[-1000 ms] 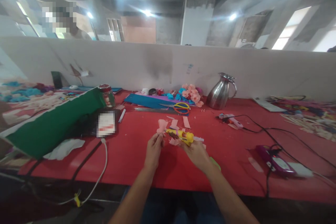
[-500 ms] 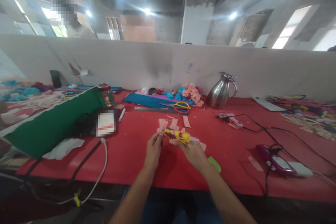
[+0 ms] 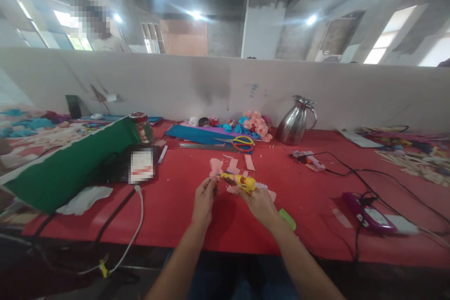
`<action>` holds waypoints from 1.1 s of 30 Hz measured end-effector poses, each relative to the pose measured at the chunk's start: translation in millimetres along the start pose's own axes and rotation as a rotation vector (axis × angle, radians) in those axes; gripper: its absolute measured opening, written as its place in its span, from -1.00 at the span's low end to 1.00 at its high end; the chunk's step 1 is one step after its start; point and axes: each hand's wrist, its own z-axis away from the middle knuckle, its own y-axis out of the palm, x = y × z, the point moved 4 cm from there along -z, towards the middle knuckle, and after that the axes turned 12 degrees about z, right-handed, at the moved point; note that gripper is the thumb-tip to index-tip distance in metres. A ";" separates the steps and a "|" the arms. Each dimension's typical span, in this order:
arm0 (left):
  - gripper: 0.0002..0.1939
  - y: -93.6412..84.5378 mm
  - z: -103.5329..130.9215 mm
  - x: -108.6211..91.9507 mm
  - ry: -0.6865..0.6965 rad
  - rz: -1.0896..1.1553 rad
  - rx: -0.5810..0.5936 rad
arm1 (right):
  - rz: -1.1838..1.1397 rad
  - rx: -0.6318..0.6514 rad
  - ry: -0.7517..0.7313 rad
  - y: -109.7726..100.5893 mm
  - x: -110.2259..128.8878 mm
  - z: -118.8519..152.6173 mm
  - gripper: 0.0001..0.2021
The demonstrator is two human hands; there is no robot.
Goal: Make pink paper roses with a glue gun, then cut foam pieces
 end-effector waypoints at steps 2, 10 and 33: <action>-0.68 -0.7 -0.2 0.0 -0.010 0.020 -0.009 | 0.010 -0.009 0.006 -0.6 -0.2 0.2 -0.68; -0.70 -1.6 -0.7 0.1 -0.018 0.029 -0.001 | 0.058 -0.023 0.038 -1.5 -2.0 -0.5 -0.66; -0.80 -3.2 -4.4 -2.1 0.121 0.074 0.036 | 0.852 -0.102 0.468 -68.5 -95.1 -3.6 -0.63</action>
